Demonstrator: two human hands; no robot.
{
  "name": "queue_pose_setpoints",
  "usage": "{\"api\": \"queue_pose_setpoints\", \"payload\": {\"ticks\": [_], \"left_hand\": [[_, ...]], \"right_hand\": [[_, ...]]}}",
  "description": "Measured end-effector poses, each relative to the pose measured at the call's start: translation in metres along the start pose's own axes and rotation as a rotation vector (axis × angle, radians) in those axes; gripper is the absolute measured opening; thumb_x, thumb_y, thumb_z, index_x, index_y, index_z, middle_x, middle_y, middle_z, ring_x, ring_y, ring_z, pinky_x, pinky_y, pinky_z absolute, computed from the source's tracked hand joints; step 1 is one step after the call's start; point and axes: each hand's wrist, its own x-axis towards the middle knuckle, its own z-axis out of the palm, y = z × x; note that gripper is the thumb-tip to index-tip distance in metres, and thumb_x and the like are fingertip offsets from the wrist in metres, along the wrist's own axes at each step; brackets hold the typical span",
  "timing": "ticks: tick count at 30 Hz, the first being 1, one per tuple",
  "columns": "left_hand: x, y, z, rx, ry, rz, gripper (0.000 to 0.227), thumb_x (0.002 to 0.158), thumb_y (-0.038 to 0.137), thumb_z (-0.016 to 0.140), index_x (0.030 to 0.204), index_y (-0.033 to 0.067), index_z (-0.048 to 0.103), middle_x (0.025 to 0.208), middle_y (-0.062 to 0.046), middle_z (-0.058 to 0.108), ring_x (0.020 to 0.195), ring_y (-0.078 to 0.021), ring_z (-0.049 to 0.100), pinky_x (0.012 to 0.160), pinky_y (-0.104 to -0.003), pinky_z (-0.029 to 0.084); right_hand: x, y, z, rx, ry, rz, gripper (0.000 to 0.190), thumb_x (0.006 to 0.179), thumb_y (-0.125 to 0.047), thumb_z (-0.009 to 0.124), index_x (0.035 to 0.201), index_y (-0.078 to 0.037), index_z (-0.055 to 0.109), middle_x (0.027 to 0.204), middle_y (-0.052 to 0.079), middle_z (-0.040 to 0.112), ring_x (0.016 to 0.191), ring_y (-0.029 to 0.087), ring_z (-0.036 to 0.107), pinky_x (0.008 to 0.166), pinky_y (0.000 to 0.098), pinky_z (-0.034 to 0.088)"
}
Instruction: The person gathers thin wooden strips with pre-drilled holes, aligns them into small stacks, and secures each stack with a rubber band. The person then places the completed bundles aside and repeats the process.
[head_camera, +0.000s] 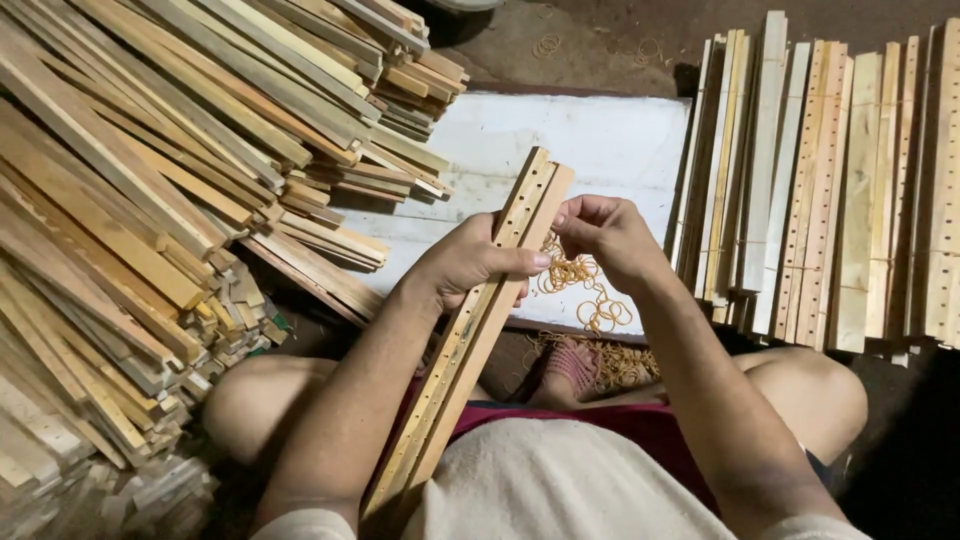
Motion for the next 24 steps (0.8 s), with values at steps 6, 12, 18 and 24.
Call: {"api": "queue_pose_setpoints", "payload": {"ticks": [6,12,18,24], "left_hand": [[-0.026,0.02,0.006,-0.066,-0.058,0.037,0.027,0.072,0.001,0.085,0.088,-0.0029,0.064,0.064,-0.018,0.063,0.05,-0.0292,0.07,0.043,-0.041,0.063],[-0.013,-0.002,0.007,0.058,-0.025,-0.03,0.024,0.068,-0.001,0.083,0.083,-0.0045,0.064,0.062,-0.016,0.062,0.05,-0.0292,0.069,0.045,-0.041,0.061],[0.032,-0.059,-0.019,0.119,0.02,-0.024,0.026,0.07,-0.002,0.086,0.085,-0.0037,0.064,0.06,-0.017,0.06,0.047,-0.0311,0.068,0.043,-0.041,0.06],[0.027,-0.042,-0.071,0.143,0.168,0.003,0.048,0.065,-0.004,0.09,0.101,-0.0042,0.059,0.069,-0.019,0.064,0.054,-0.0371,0.07,0.048,-0.047,0.062]], "right_hand": [[0.01,0.022,-0.008,0.812,-0.243,0.322,0.026,0.102,-0.026,0.058,0.087,-0.007,0.066,0.09,0.011,0.068,0.09,0.025,0.071,0.09,0.0396,0.056],[0.042,-0.046,-0.026,0.58,-0.364,0.266,0.034,0.106,-0.023,0.055,0.124,0.004,0.062,0.061,-0.013,0.048,0.042,-0.009,0.034,0.04,0.009,0.031],[0.007,-0.161,0.017,-0.715,-0.686,-0.088,0.032,0.103,-0.018,0.06,0.084,0.002,0.077,0.047,0.007,0.059,0.037,0.016,0.048,0.041,0.0246,0.039],[-0.048,-0.058,0.045,-0.591,-0.469,-0.143,0.024,0.094,-0.019,0.073,0.106,0.001,0.079,0.081,0.02,0.082,0.033,0.011,0.05,0.037,0.0239,0.048]]}}
